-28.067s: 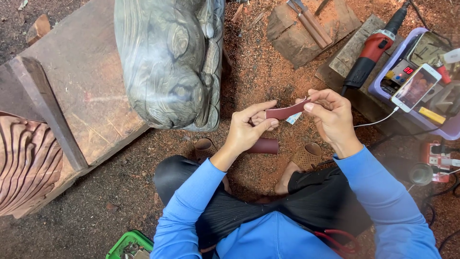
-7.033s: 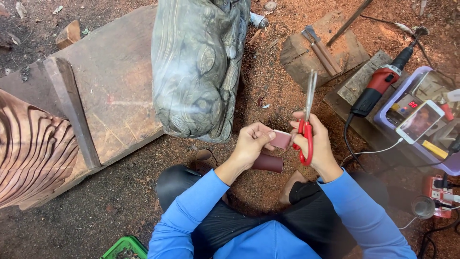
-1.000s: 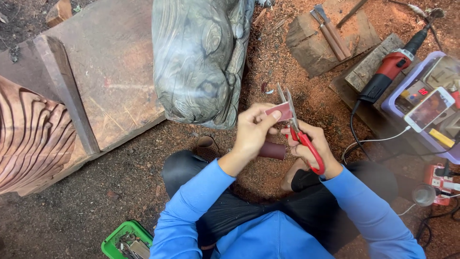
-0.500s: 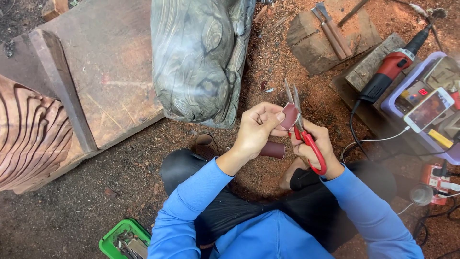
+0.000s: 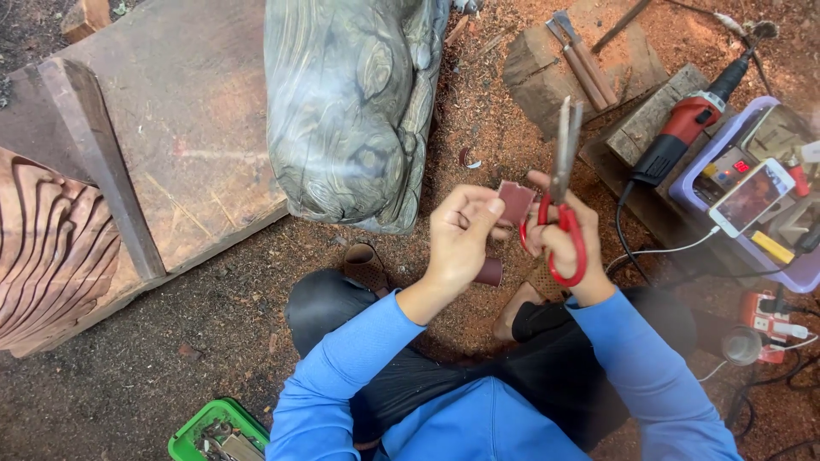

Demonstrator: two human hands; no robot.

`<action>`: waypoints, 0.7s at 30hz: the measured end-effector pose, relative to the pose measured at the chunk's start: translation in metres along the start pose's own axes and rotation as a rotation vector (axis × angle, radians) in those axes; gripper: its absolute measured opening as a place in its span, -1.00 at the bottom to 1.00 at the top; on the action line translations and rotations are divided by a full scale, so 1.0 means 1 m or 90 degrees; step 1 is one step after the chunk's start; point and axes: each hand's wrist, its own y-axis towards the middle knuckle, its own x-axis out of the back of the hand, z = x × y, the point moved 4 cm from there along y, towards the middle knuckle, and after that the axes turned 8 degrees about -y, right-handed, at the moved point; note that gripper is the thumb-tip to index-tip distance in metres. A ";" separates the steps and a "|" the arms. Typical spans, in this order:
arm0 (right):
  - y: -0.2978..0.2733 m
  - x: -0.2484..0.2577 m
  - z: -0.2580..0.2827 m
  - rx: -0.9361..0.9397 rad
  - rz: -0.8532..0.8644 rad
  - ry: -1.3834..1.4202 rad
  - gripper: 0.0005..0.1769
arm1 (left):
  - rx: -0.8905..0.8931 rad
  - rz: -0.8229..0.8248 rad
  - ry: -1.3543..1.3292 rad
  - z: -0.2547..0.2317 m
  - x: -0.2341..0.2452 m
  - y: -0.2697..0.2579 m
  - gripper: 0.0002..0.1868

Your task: Cutting a sheet of sandpaper into smaller strips using scissors in a woodworking environment.

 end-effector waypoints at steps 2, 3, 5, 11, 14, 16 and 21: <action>0.007 0.007 -0.011 -0.038 -0.025 0.076 -0.23 | -0.183 -0.008 0.233 -0.022 0.006 0.007 -0.91; 0.008 0.006 -0.012 -0.037 -0.024 0.078 -0.23 | -0.186 -0.009 0.235 -0.026 0.006 0.008 -0.91; 0.007 0.011 -0.011 0.051 -0.091 0.034 -0.26 | -0.147 -0.015 0.172 -0.027 0.005 0.010 -0.89; 0.011 0.005 0.001 0.117 -0.145 -0.136 -0.23 | -0.023 0.034 0.150 -0.004 0.008 0.011 -0.85; 0.014 0.007 -0.001 0.047 -0.131 -0.090 -0.17 | -0.016 0.069 0.259 0.004 0.025 0.021 -0.86; 0.016 0.005 0.000 0.035 -0.098 -0.093 -0.20 | -0.029 0.055 0.199 -0.004 0.020 0.023 -0.88; 0.007 -0.012 0.010 -0.011 0.044 -0.078 -0.31 | -0.086 0.018 0.085 -0.043 0.017 0.034 -0.89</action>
